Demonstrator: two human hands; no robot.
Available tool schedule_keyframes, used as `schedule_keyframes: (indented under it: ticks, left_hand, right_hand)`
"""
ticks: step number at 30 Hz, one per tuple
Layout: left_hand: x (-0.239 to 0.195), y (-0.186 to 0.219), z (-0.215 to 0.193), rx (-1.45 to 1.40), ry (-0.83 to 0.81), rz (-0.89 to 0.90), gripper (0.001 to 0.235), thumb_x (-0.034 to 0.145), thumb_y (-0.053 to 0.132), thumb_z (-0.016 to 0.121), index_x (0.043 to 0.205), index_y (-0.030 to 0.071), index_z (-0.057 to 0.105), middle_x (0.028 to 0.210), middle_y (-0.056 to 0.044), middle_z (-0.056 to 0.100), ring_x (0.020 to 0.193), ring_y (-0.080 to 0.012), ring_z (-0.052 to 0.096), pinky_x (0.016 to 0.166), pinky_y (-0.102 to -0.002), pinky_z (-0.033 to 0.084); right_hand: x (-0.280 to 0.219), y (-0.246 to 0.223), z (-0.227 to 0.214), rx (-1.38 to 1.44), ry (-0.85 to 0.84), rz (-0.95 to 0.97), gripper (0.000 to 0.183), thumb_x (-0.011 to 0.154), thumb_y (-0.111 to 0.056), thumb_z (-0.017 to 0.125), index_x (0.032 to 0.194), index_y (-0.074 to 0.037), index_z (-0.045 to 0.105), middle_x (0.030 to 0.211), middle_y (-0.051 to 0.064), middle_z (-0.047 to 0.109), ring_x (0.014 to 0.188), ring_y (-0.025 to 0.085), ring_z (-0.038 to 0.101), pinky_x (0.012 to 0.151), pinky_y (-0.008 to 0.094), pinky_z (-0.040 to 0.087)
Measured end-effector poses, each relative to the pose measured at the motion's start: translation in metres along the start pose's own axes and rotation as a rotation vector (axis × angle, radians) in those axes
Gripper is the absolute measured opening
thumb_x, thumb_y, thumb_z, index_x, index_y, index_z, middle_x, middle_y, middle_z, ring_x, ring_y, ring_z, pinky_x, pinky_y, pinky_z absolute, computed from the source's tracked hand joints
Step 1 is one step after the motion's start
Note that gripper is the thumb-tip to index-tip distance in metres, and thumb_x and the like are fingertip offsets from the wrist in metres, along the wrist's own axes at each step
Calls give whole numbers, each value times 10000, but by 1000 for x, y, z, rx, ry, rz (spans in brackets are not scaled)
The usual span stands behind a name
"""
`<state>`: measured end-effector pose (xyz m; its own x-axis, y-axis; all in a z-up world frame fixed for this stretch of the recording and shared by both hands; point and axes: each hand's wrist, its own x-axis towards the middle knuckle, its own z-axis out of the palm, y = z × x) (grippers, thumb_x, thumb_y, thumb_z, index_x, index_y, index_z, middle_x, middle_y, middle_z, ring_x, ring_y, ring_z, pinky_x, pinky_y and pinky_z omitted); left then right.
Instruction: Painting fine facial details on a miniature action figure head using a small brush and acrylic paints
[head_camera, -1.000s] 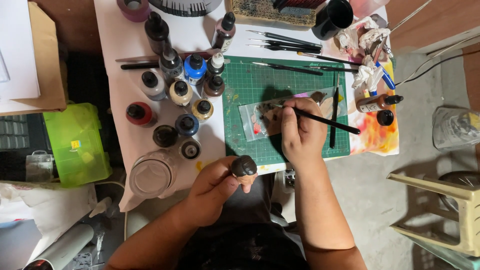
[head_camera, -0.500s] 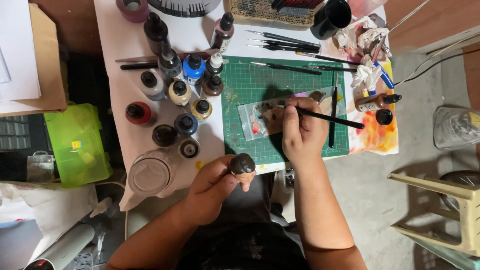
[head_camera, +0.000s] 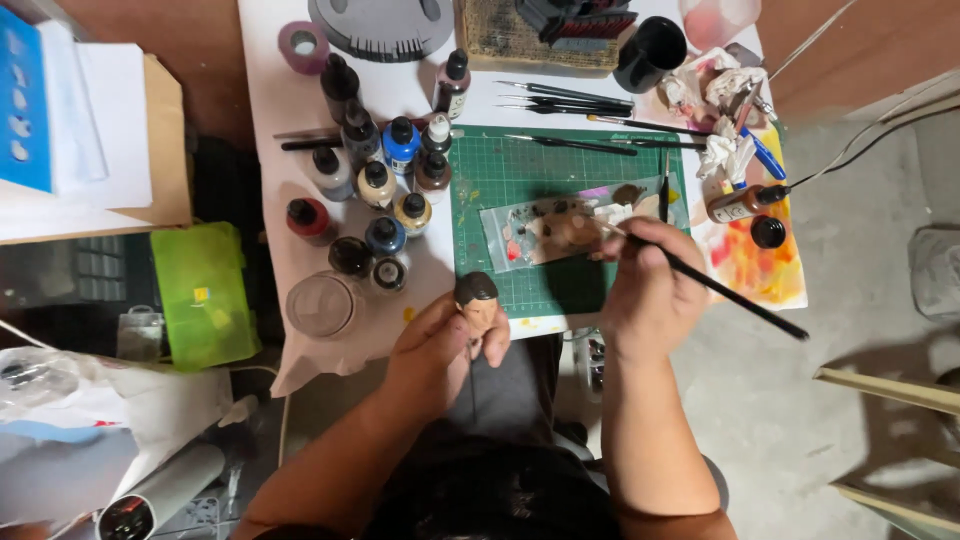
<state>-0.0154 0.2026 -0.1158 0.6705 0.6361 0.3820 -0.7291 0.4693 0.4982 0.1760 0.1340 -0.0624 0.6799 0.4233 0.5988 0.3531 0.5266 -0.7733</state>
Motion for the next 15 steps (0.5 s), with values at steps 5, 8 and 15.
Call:
schedule_keyframes:
  ticks: [5, 8, 15]
  left_hand:
    - [3, 16, 77, -148, -68, -248, 331, 1000, 353, 553, 844, 83, 443, 727, -108, 485, 670, -199, 491, 624, -284, 376]
    - [-3, 19, 116, -263, -120, -405, 411, 957, 423, 637, 809, 111, 412, 740, -111, 447, 645, -224, 454, 650, -323, 360]
    - [-34, -14, 149, -470, -213, -532, 353, 1036, 331, 595, 1174, 8, 560, 1018, -165, 508, 784, -215, 523, 742, -344, 408]
  right_hand:
    - [-21, -99, 8, 199, 11, 26, 147, 973, -103, 667, 1061, -11, 591, 747, 110, 520, 724, 201, 525, 634, 321, 490]
    - [-35, -146, 11, 261, -4, 3, 135, 1007, -190, 651, 1046, -101, 556, 711, 77, 491, 722, 201, 474, 545, 283, 448]
    - [-62, -191, 1, -6, 130, -285, 161, 1057, -272, 509, 1014, -127, 455, 673, 93, 444, 591, 228, 443, 470, 323, 487]
